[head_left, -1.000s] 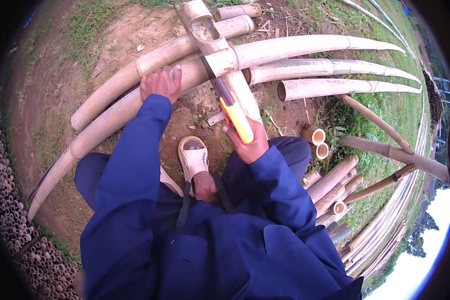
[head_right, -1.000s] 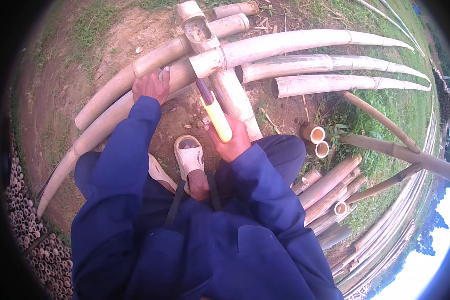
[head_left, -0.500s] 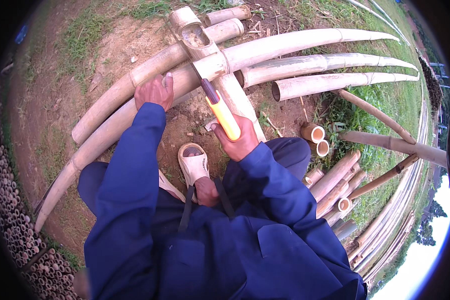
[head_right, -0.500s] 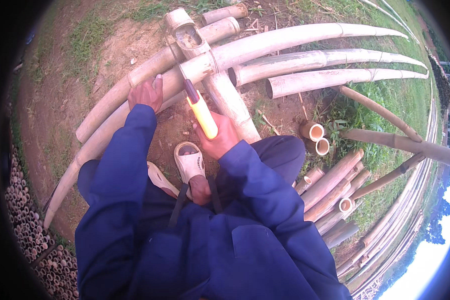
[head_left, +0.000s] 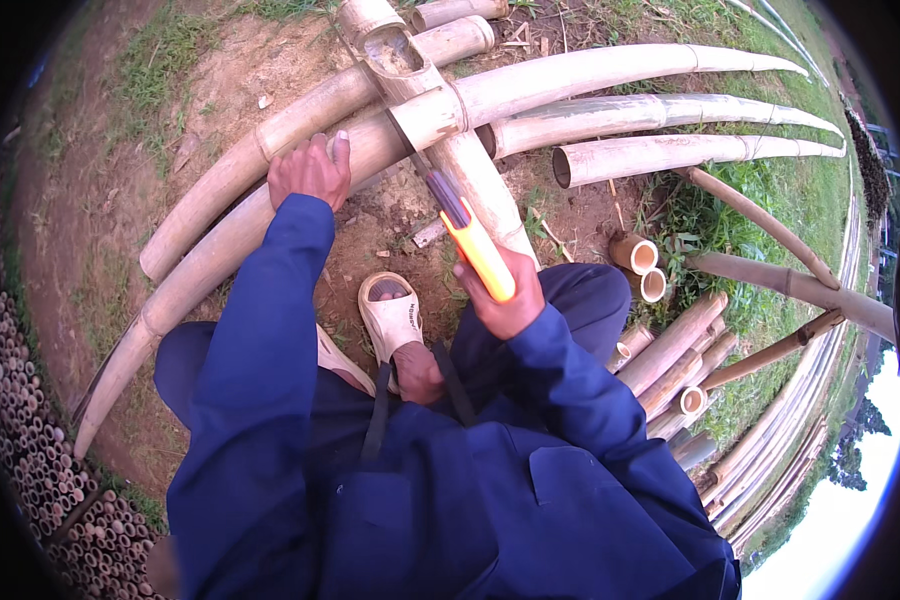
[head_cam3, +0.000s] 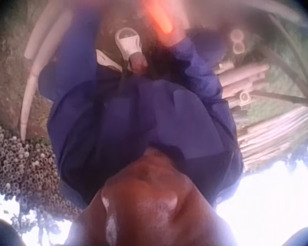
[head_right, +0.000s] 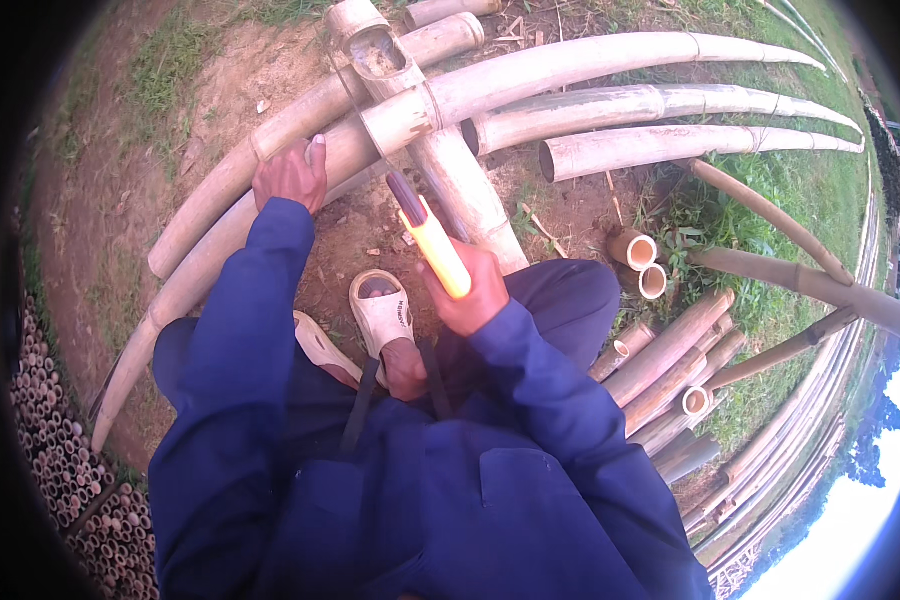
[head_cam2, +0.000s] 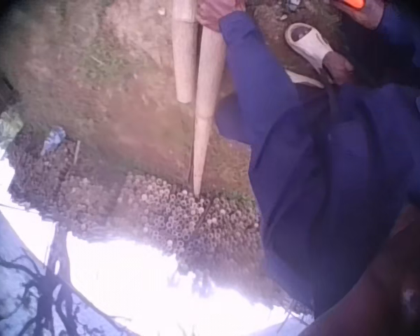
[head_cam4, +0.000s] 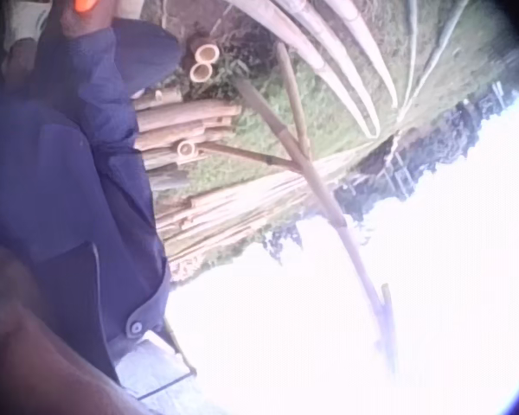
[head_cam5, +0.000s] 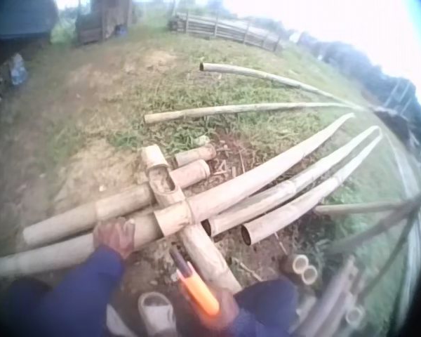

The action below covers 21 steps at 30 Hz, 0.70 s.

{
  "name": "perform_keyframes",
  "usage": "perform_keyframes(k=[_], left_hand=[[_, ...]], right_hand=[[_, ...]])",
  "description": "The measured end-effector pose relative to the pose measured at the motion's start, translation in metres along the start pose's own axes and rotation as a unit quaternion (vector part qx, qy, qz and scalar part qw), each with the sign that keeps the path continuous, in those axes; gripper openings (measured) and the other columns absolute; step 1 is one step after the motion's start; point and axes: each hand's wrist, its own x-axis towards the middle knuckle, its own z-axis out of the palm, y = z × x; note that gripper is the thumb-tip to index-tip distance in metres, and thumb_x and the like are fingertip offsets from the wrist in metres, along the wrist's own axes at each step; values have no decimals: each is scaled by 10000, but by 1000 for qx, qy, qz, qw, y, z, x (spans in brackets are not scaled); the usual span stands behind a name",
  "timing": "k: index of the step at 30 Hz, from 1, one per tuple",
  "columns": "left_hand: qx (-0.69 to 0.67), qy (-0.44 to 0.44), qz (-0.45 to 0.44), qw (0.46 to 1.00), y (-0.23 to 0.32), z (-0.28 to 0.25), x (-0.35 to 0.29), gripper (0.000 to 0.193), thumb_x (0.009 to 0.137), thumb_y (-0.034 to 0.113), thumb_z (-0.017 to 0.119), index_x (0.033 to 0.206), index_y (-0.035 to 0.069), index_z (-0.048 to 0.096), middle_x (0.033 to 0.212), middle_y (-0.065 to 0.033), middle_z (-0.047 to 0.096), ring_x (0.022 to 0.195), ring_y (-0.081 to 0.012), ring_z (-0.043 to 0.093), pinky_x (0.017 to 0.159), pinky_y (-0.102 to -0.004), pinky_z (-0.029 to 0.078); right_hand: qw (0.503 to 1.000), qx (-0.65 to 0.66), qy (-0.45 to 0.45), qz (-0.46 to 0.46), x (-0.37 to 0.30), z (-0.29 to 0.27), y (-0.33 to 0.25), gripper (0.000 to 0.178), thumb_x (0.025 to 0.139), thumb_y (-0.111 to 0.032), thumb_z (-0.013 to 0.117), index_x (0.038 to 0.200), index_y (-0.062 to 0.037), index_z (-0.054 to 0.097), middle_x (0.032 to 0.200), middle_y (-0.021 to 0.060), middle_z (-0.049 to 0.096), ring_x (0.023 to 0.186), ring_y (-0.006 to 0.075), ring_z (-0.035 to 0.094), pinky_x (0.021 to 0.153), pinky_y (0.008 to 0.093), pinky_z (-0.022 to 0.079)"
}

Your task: The person sits on the ground and uses a hand saw to cut long bamboo poles into shorter sections. They repeatedly position the bamboo on a makeshift stand, saw through it, and then move the cut pieces aside.

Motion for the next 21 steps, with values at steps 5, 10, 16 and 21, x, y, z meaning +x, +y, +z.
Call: perform_keyframes(k=[5,10,16,21], left_hand=[[-22,15,-5,1000,-17,5,-2,536,1055,484,420,1066,54,739,1013,-220,744,983,-412,698,956,-502,477],[1,41,13,999,-14,9,-7,536,1058,468,420,991,41,737,975,-203,745,949,-383,712,949,-495,482],[-20,30,21,999,-5,9,2,528,1054,468,418,991,55,740,930,-211,744,901,-393,719,950,-497,478],[-19,25,14,999,-20,12,1,529,1055,470,417,1001,52,736,936,-204,746,910,-389,719,963,-508,471]], right_hand=[[999,26,-19,17,2,7,-12,141,928,-80,714,995,28,654,709,155,616,577,250,541,604,372,479],[989,-61,-53,124,-140,-65,-65,430,910,-44,718,1334,-12,660,1070,169,766,949,269,775,832,317,563],[1000,16,7,23,0,-1,9,134,911,-75,729,930,36,657,653,133,594,561,213,528,576,364,450],[999,37,-19,27,17,11,-6,157,921,-92,739,965,30,650,701,131,591,613,190,511,614,363,468]])
